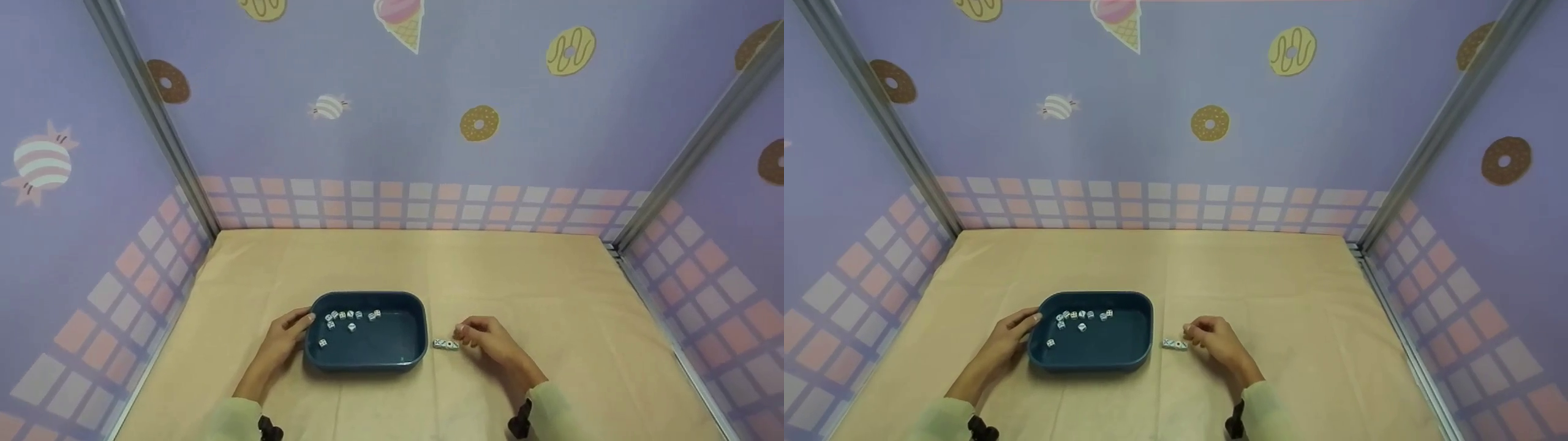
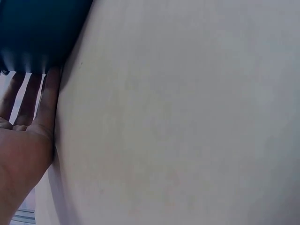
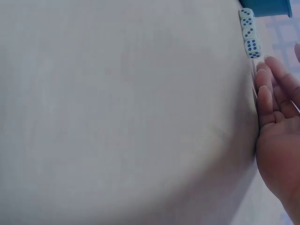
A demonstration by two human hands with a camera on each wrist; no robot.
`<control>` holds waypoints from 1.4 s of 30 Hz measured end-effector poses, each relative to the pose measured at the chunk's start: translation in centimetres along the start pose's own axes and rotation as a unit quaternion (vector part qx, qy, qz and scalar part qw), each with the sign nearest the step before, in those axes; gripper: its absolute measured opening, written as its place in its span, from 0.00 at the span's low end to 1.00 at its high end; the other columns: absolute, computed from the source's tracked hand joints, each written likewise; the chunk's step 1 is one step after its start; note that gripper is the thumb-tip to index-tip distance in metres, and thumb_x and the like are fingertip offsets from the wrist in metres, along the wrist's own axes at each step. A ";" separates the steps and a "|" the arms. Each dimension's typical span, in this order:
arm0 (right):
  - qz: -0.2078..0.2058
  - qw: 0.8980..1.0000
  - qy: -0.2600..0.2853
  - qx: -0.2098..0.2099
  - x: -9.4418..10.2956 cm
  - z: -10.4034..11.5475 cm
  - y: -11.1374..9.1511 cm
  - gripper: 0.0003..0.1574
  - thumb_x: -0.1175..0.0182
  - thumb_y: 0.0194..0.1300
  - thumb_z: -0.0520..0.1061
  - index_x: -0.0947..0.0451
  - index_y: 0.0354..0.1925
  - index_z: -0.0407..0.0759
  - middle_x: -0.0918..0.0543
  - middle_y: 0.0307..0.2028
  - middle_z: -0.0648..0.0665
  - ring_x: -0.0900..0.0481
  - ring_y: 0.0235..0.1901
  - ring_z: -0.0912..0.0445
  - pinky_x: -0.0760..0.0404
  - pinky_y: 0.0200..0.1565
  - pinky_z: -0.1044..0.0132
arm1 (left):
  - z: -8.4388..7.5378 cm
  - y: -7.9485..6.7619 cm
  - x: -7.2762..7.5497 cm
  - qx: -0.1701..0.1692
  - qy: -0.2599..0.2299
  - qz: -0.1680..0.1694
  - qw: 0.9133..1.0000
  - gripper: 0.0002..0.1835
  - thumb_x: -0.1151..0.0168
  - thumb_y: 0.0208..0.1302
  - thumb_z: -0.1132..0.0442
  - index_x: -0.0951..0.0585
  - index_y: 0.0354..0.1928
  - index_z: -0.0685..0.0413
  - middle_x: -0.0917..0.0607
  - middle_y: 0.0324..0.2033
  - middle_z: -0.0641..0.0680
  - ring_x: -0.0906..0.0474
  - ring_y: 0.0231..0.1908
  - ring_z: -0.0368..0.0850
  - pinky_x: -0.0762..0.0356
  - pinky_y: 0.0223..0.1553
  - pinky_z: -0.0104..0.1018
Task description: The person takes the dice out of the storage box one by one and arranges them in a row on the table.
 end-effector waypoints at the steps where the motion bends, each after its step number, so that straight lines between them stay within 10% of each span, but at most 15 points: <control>1: 0.000 1.000 0.004 0.000 -0.1 0.0 0.1 0.21 0.42 0.82 0.49 0.16 0.49 0.30 0.12 0.46 0.32 0.17 0.42 0.45 0.18 0.44 0.59 | 0.1 -0.1 0.1 0.003 -0.010 0.004 1.000 0.24 0.35 0.78 0.55 0.20 0.68 0.61 0.18 0.62 0.64 0.17 0.58 0.56 0.14 0.51 0.38; 31: -0.048 0.995 0.090 -0.009 -0.5 -1.1 -0.5 0.24 0.42 0.82 0.47 0.19 0.51 0.23 0.14 0.46 0.25 0.20 0.39 0.48 0.19 0.42 0.65 | 0.1 -0.4 0.4 0.027 -0.029 0.009 0.999 0.24 0.33 0.76 0.54 0.19 0.67 0.59 0.17 0.61 0.64 0.13 0.52 0.56 0.12 0.47 0.40; 42: -0.142 0.987 0.077 -0.017 -0.3 -0.1 -0.3 0.17 0.39 0.79 0.44 0.18 0.48 0.27 0.14 0.41 0.31 0.18 0.38 0.47 0.18 0.38 0.64 | 0.0 -0.2 -0.1 0.024 -0.015 -0.001 1.000 0.25 0.33 0.76 0.53 0.19 0.68 0.58 0.18 0.62 0.63 0.15 0.54 0.54 0.13 0.47 0.38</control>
Point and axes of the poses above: each hand's wrist, its own y-axis towards the middle knuckle, its own x-axis out of the back of the hand, z = x × y, the point moved 6 cm from there along y, towards the middle knuckle
